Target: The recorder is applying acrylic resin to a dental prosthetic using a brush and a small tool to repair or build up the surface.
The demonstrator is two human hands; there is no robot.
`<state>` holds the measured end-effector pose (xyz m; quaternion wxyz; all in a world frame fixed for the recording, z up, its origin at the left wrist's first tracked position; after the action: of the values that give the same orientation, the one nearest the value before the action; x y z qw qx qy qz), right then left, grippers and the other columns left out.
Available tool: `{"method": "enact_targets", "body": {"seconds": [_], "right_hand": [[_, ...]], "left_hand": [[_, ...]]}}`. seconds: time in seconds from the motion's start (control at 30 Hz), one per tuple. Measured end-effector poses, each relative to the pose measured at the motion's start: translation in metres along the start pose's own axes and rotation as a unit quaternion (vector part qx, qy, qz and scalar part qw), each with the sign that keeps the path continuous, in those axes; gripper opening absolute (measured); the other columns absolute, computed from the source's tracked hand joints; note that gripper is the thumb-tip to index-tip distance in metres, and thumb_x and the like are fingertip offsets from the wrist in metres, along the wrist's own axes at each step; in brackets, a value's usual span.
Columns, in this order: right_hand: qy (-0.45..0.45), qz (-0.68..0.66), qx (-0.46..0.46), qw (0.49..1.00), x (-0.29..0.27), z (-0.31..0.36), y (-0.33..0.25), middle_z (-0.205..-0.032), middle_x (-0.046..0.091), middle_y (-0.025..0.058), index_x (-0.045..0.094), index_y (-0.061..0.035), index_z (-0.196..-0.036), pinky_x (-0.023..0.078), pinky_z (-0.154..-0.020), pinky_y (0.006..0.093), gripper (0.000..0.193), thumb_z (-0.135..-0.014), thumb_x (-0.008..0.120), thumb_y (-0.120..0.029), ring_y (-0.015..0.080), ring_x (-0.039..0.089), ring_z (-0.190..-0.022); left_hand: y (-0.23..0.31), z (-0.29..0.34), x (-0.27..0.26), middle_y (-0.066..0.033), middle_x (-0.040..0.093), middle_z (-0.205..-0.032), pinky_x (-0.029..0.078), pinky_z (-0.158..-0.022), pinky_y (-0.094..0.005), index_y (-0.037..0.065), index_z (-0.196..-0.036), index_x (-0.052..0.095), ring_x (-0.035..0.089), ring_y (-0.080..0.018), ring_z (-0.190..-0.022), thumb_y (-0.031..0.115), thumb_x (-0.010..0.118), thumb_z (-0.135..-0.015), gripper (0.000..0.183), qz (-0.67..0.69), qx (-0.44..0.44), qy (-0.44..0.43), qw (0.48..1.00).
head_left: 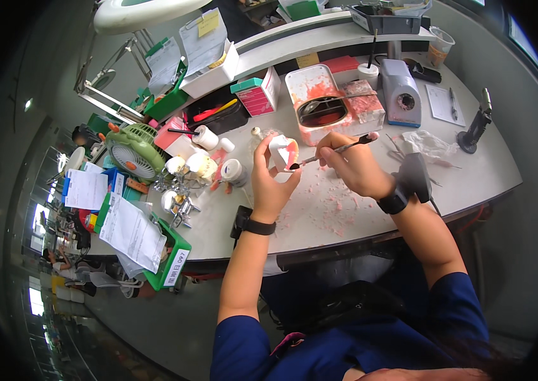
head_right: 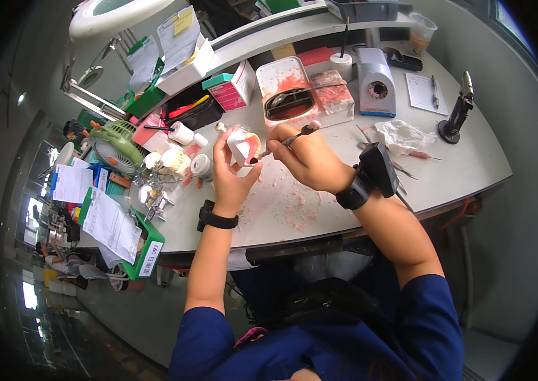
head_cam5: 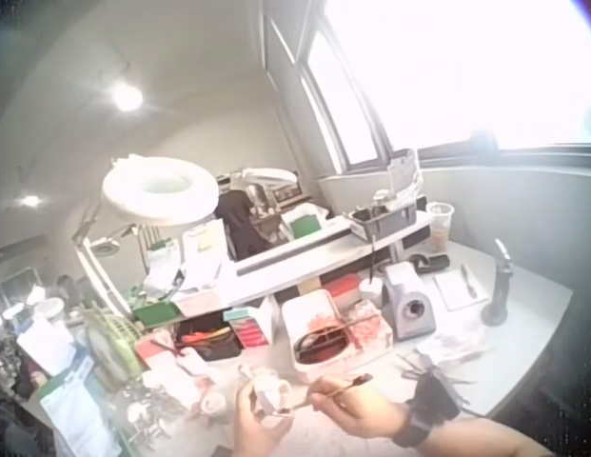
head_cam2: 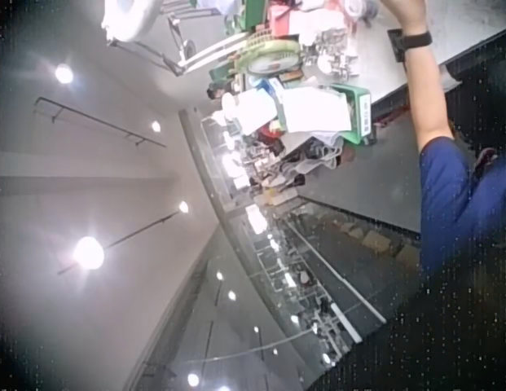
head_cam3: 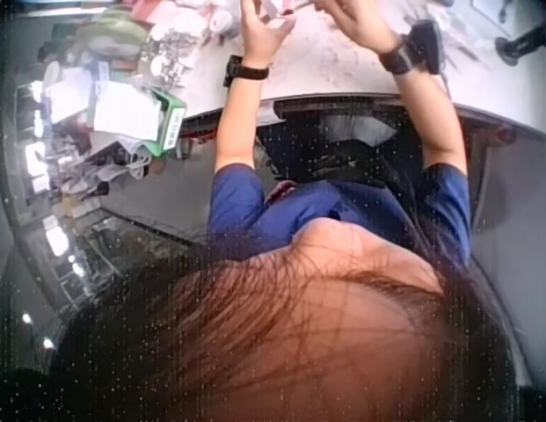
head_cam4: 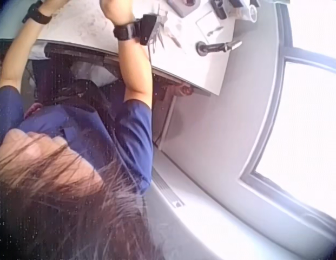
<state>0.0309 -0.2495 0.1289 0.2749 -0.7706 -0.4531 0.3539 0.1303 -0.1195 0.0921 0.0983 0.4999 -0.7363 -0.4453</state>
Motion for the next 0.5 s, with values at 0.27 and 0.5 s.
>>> {"method": "enact_targets", "body": {"seconds": [0.27, 0.5], "right_hand": [[0.05, -0.1, -0.029, 0.993, -0.0103, 0.0001, -0.0034, -0.072, 0.055, 0.0076, 0.054, 0.0019, -0.087, 0.043, -0.06, 0.0283, 0.014, -0.094, 0.048, -0.009, 0.0136, 0.053, -0.066], [0.006, -0.046, 0.007, 0.999, -0.0041, 0.0018, -0.0066, -0.077, 0.056, 0.0057, 0.054, 0.0017, -0.088, 0.044, -0.064, 0.0261, 0.013, -0.093, 0.047, -0.008, 0.0111, 0.053, -0.069]], "left_hand": [[-0.0019, 0.0001, -0.0021, -0.0155, 0.033, -0.141, 0.044, -0.1, -0.037, 0.004, -0.137, 0.024, 0.041, -0.0249, -0.126, -0.008, 0.069, -0.071, 0.08, 0.027, -0.002, 0.002, 1.0], [-0.003, 0.0016, -0.0025, -0.016, 0.032, -0.142, 0.045, -0.099, -0.0378, 0.004, -0.137, 0.023, 0.041, -0.0251, -0.126, -0.007, 0.069, -0.072, 0.08, 0.031, -0.006, 0.001, 0.999]]}}
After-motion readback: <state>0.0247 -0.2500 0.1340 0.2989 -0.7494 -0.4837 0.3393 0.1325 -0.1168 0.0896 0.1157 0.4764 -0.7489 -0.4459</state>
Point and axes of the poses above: each hand's wrist, its own z-axis away from the middle knuckle, its own x-axis out of the palm, y = z × x, the point moved 8 cm from there along -z, towards the middle knuckle
